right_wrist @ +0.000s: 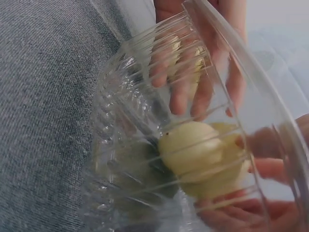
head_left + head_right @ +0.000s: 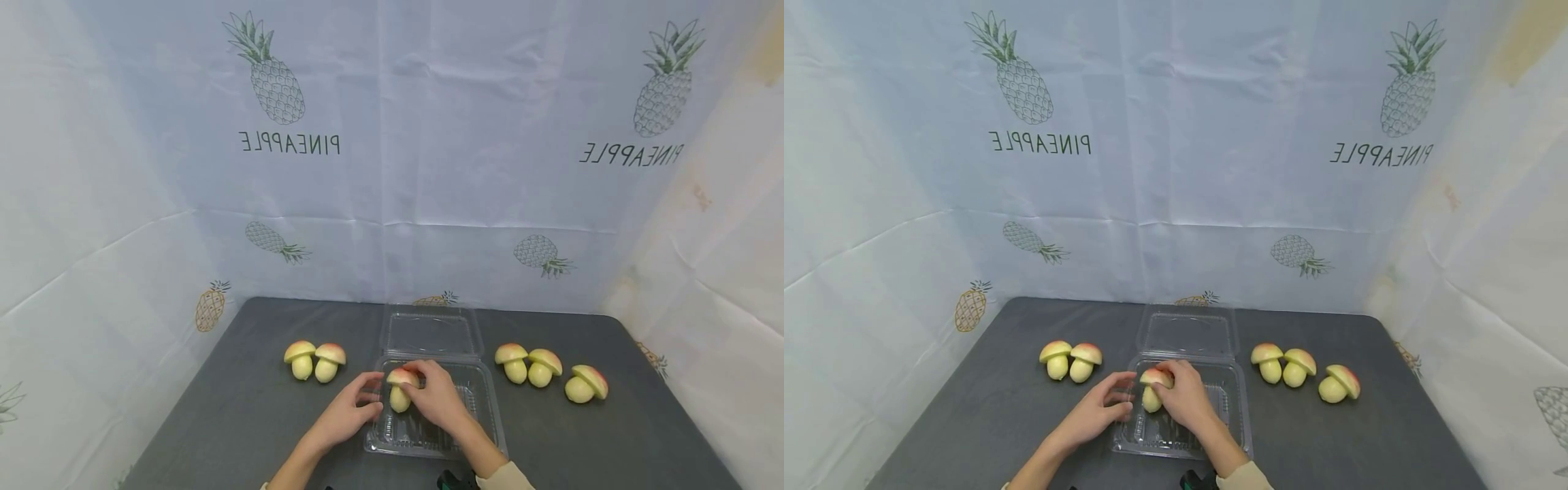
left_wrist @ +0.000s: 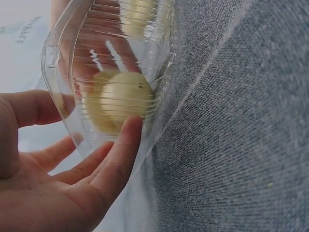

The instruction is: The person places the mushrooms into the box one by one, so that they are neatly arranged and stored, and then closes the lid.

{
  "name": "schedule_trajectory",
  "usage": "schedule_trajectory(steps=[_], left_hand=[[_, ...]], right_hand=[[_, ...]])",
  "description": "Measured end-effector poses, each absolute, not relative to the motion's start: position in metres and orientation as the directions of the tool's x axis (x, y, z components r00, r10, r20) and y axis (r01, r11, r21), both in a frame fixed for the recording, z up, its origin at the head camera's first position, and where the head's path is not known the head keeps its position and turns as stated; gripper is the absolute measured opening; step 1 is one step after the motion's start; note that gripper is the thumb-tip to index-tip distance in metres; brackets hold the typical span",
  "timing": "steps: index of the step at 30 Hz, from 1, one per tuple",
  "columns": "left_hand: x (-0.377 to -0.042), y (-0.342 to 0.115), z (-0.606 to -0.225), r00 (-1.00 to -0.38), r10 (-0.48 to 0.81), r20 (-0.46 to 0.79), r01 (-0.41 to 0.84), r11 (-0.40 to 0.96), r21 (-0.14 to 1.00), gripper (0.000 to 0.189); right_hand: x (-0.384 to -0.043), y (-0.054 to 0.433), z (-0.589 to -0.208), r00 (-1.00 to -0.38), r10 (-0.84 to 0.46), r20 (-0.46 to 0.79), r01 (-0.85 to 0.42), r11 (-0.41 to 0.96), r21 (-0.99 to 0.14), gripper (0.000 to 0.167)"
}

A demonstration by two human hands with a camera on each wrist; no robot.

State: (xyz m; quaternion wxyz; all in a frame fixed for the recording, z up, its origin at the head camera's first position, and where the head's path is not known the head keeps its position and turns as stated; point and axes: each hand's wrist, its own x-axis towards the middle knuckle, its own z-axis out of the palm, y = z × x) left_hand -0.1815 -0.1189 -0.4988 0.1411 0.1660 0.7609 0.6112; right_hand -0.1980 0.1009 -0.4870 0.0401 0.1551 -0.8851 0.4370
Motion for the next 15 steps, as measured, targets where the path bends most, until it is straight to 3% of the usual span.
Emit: schedule_trajectory(steps=[15], left_hand=[[-0.181,-0.12,-0.498,-0.903,0.43,-0.008,0.086,0.199,0.976,0.054]], right_hand=[[-0.184,0.122,-0.474,-0.956,-0.253,0.151,-0.273,0.564,-0.78,0.03]])
